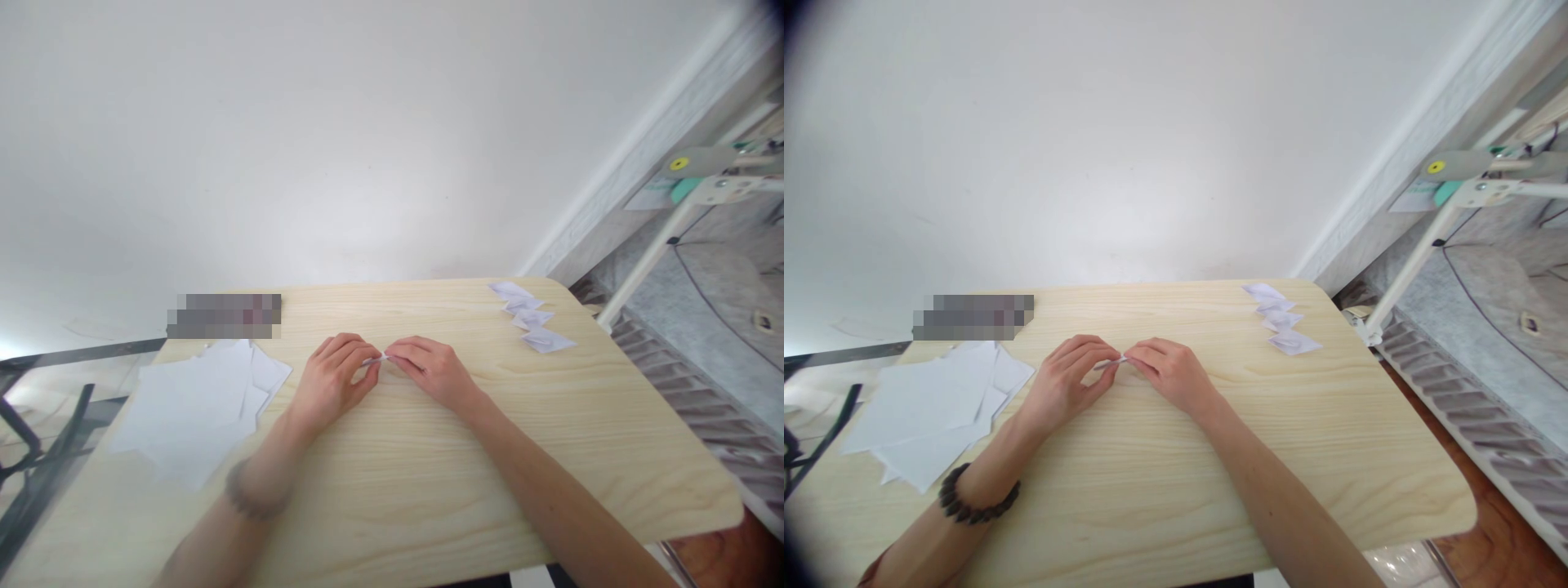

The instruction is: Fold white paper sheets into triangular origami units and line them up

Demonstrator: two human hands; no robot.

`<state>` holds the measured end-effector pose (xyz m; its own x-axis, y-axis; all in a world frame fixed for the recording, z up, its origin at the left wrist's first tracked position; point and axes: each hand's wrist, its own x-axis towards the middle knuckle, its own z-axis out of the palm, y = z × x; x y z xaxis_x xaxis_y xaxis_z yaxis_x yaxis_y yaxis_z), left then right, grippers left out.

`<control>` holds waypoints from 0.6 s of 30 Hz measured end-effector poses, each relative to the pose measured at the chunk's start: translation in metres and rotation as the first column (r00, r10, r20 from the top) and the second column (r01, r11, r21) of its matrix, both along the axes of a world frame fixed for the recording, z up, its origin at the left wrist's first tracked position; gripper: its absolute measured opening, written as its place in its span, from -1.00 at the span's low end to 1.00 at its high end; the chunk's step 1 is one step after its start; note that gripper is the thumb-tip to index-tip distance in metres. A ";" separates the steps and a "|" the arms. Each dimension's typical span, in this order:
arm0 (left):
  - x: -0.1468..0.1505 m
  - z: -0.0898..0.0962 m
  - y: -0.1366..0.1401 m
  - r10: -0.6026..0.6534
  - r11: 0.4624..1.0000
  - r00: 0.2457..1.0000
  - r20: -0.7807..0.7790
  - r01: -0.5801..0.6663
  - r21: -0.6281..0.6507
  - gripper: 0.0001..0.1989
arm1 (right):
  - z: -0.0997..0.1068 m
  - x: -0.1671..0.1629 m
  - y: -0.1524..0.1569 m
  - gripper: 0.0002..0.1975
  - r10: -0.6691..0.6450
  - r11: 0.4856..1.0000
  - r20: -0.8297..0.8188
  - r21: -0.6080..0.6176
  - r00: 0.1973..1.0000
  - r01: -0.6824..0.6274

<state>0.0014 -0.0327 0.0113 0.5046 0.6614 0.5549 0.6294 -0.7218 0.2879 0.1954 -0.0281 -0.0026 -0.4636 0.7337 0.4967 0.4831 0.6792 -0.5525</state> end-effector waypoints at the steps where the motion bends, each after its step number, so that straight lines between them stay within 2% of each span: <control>1: 0.000 0.000 0.000 0.004 1.000 1.000 0.010 -0.004 0.002 -0.88 | 0.000 0.000 -0.001 -0.81 -0.001 1.000 -0.004 0.009 1.000 0.001; 12: 0.001 0.005 -0.003 -0.011 0.999 1.000 -0.001 0.011 0.033 -0.89 | 0.007 -0.007 -0.005 -0.83 -0.008 0.997 0.063 0.074 0.998 0.004; 18: -0.003 0.003 -0.001 -0.009 1.000 0.992 0.124 0.006 0.029 -0.90 | 0.007 -0.005 -0.006 -0.86 -0.063 0.991 -0.026 0.114 0.998 0.065</control>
